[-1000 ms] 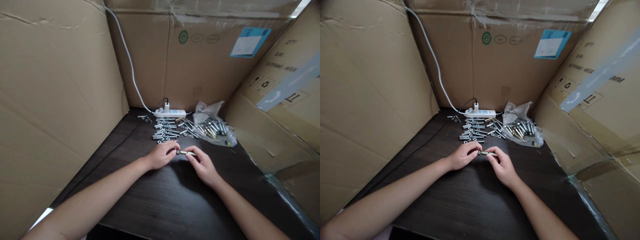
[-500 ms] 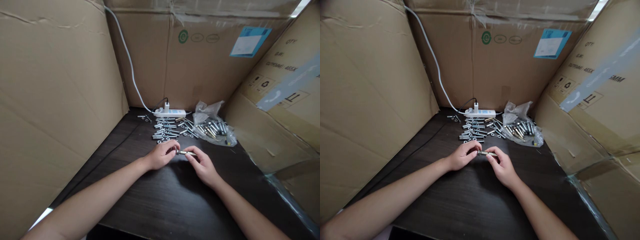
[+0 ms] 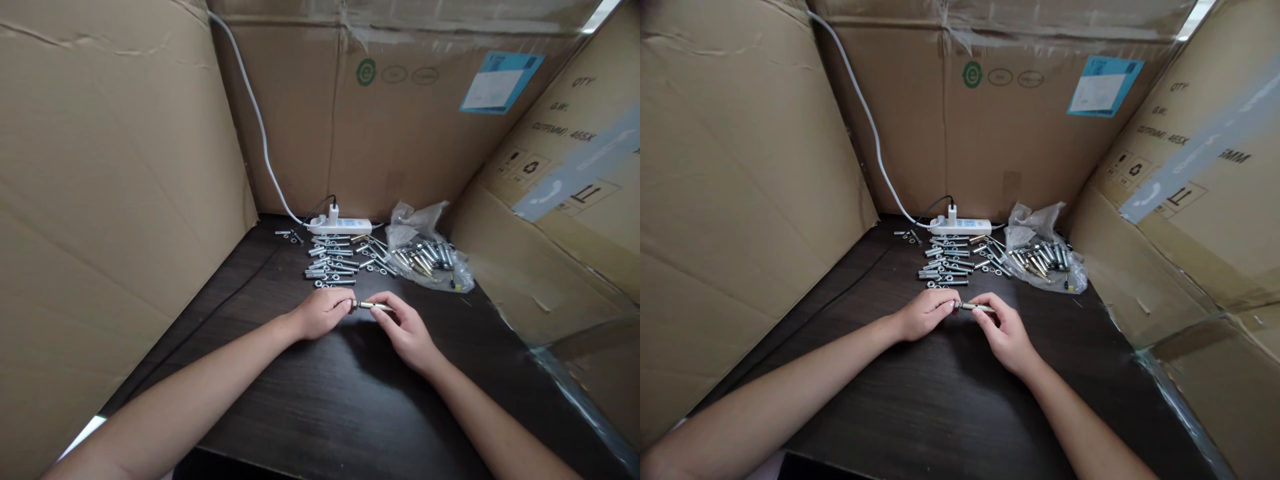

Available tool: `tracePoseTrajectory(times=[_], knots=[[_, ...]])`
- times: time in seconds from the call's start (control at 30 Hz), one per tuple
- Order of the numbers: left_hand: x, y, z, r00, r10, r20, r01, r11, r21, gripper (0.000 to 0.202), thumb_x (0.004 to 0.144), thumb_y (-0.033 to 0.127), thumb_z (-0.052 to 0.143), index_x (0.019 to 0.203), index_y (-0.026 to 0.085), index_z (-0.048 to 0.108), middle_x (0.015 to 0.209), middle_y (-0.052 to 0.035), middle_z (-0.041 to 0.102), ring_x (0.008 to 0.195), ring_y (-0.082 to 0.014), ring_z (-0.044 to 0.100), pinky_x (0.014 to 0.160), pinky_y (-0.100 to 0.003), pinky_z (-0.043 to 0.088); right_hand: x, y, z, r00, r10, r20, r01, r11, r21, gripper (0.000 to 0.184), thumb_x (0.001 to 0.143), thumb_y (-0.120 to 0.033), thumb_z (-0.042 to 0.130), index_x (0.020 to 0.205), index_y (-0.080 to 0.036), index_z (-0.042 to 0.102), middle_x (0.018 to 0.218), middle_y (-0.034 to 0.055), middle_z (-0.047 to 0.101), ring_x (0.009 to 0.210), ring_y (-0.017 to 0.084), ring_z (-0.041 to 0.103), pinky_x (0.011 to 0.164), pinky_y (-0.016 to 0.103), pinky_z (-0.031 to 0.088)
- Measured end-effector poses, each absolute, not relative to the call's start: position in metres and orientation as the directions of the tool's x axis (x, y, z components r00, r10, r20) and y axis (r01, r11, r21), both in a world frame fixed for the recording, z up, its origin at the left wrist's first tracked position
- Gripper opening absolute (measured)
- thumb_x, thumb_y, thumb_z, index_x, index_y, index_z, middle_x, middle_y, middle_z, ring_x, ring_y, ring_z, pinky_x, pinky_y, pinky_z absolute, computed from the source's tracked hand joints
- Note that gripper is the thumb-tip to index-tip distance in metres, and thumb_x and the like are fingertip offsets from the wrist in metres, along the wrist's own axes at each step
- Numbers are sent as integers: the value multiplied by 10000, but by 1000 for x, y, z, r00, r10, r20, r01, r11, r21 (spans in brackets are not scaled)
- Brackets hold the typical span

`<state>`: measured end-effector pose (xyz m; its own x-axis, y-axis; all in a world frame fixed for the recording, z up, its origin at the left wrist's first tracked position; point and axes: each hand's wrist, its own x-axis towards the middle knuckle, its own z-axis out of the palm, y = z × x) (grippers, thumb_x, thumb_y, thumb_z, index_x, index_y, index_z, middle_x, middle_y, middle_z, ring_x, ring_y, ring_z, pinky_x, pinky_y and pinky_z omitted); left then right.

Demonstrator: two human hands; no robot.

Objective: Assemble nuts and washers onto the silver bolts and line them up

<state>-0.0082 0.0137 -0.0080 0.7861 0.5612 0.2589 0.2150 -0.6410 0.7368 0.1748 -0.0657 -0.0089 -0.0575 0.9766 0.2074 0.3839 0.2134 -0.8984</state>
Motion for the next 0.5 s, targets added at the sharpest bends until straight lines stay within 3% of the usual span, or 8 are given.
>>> tracePoseTrajectory(times=[0.17, 0.5], knots=[[-9, 11, -5, 737, 591, 328, 186, -644, 742, 158, 862, 189, 385, 964, 178, 506, 846, -12, 524, 753, -136, 468, 710, -248, 381, 175, -66, -9, -47, 980, 192, 370, 196, -908, 211, 877, -367, 486, 935, -183, 572, 805, 22, 583, 696, 142, 515, 607, 237, 402], [-9, 12, -6, 761, 546, 351, 164, -685, 709, 151, 870, 194, 359, 889, 171, 508, 846, -25, 532, 798, -149, 480, 757, -261, 383, 174, -66, -8, -60, 978, 198, 362, 206, -909, 209, 877, -368, 487, 931, -187, 577, 800, 16, 582, 695, 139, 517, 628, 237, 413]])
